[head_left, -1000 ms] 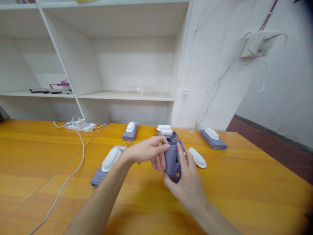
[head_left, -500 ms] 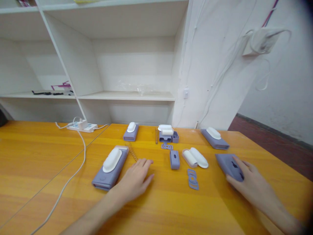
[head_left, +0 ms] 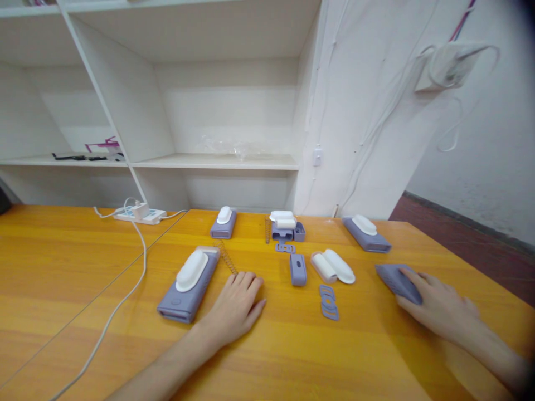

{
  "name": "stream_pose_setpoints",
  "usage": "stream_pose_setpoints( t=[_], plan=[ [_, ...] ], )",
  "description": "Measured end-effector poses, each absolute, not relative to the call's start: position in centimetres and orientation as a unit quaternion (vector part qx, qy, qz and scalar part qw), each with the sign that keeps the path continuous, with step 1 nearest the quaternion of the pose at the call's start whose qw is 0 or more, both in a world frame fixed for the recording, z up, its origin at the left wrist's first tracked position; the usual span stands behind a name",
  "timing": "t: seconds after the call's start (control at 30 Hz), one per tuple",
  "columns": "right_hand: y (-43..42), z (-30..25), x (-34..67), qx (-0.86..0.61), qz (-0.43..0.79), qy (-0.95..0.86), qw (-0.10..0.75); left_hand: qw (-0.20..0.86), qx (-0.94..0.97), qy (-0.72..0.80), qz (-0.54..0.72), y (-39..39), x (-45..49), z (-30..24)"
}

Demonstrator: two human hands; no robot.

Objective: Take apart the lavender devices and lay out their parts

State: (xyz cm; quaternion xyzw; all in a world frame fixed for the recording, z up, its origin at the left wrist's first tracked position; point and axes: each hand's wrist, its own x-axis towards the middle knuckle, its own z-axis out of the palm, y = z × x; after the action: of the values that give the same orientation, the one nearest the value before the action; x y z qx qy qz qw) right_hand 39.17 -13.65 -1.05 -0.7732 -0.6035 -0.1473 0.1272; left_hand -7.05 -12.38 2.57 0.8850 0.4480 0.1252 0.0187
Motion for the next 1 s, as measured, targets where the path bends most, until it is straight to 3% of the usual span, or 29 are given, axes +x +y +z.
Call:
stream_pose_setpoints(
  t=[0.2,0.47,0.7,1.0],
  plan=[
    [-10.9,2.4,32.6,-0.663,-0.131,-0.727,0.118,0.014,0.886,0.446,0.124,-12.3,-7.0,2.8],
    [-5.2,4.0,27.6,-0.633,0.112,-0.76,0.097,0.008,0.885,0.448,0.124,-12.6,-7.1,2.9],
    [-4.3,4.5,27.5,-0.619,0.119,-0.775,0.055,0.007,0.886,0.446,0.123,-12.5,-7.2,2.9],
    [-4.6,4.3,28.5,-0.645,0.084,-0.755,0.086,0.006,0.887,0.444,0.126,-12.5,-7.2,2.9]
  ],
)
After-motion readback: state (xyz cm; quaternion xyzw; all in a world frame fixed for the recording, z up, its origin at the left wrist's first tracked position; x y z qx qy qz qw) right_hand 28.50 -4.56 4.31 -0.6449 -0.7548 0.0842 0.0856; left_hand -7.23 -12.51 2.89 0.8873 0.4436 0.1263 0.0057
